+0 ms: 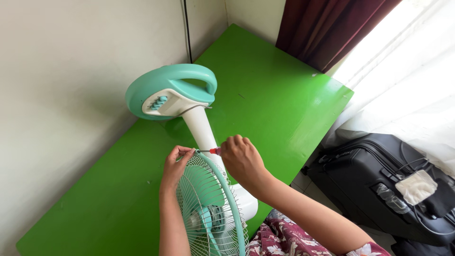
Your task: The person adjusts a teal and white table fan on a green table, then uses a screwdriver to tighten screws on the fan's neck and cage. The person rotates the fan and continues tightening multiple screws around the fan head.
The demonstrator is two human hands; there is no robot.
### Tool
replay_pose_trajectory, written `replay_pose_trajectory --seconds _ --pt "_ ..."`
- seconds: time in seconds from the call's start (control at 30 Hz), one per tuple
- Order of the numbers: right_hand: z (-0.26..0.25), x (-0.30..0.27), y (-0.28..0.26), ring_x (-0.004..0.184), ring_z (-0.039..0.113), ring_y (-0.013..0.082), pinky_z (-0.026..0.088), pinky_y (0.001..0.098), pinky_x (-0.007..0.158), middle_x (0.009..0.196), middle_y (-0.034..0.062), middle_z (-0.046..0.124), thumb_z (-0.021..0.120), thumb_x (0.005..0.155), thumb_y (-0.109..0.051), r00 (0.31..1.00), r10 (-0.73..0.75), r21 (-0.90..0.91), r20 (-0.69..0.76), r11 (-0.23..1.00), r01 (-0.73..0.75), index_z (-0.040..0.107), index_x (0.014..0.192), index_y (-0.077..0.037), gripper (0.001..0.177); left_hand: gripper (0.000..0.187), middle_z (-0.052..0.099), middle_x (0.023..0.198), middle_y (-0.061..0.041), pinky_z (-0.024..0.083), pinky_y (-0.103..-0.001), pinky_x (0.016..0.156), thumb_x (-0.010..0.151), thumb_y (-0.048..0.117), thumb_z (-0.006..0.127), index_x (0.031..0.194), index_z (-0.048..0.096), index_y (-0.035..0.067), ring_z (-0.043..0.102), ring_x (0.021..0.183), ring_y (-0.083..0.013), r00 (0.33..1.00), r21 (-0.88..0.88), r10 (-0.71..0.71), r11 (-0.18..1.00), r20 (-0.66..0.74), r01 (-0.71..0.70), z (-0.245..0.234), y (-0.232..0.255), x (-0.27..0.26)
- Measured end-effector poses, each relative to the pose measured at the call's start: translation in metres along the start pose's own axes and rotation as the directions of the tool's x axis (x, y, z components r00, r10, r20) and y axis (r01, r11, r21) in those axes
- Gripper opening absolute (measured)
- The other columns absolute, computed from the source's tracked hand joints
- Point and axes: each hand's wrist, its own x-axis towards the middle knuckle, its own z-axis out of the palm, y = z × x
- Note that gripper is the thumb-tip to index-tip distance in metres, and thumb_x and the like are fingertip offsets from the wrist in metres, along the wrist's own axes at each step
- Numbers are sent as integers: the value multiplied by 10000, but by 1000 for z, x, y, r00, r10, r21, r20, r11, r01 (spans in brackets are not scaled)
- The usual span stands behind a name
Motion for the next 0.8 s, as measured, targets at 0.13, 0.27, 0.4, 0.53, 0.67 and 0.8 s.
replay_pose_trajectory --seconds 0.13,0.27,0.4,0.53,0.67,0.8 --pt "-16 -1 -3 795 578 157 489 301 583 944 46 576 671 887 -132 995 -84 -12 51 996 85 623 1019 -45 165 197 710 896 -16 498 -271 828 901 239 743 962 715 54 644 887 -105 1000 -20 -6 1000 9 7 1 0 1" --pt "-20 1 -10 804 573 152 485 292 602 1007 42 566 670 849 -125 992 -88 -21 -94 996 86 613 1087 -122 245 214 711 901 -21 487 -279 827 899 248 759 966 718 48 635 881 -114 1000 -10 -9 1000 -5 9 2 -1 2" --pt "-10 4 -9 843 581 186 494 311 688 912 61 576 670 895 -191 998 16 -21 -57 1000 -17 632 988 -50 173 239 728 909 -18 491 -269 847 884 273 759 979 729 55 654 899 -107 999 -17 -37 999 -4 37 1 1 1" --pt "-3 4 -3 874 589 189 491 300 702 878 51 588 670 882 -162 999 -47 -45 22 998 48 656 938 -41 134 257 738 923 -20 486 -271 856 885 289 756 989 739 55 653 904 -108 998 1 -56 998 -10 56 1 3 -1" --pt "-10 -2 -4 771 589 168 493 313 623 916 51 568 657 940 -104 984 -77 -12 160 997 80 642 1059 -22 146 268 742 932 -25 487 -266 862 899 291 747 997 749 42 655 905 -108 1000 -34 -27 999 -2 27 0 0 -1" --pt "-14 -5 1 778 572 173 481 318 601 952 61 586 680 910 -163 991 -99 126 -90 986 110 630 1151 -90 257 276 745 928 -19 485 -257 868 903 295 736 1031 779 55 648 907 -97 999 -20 -34 999 5 34 0 -4 0"
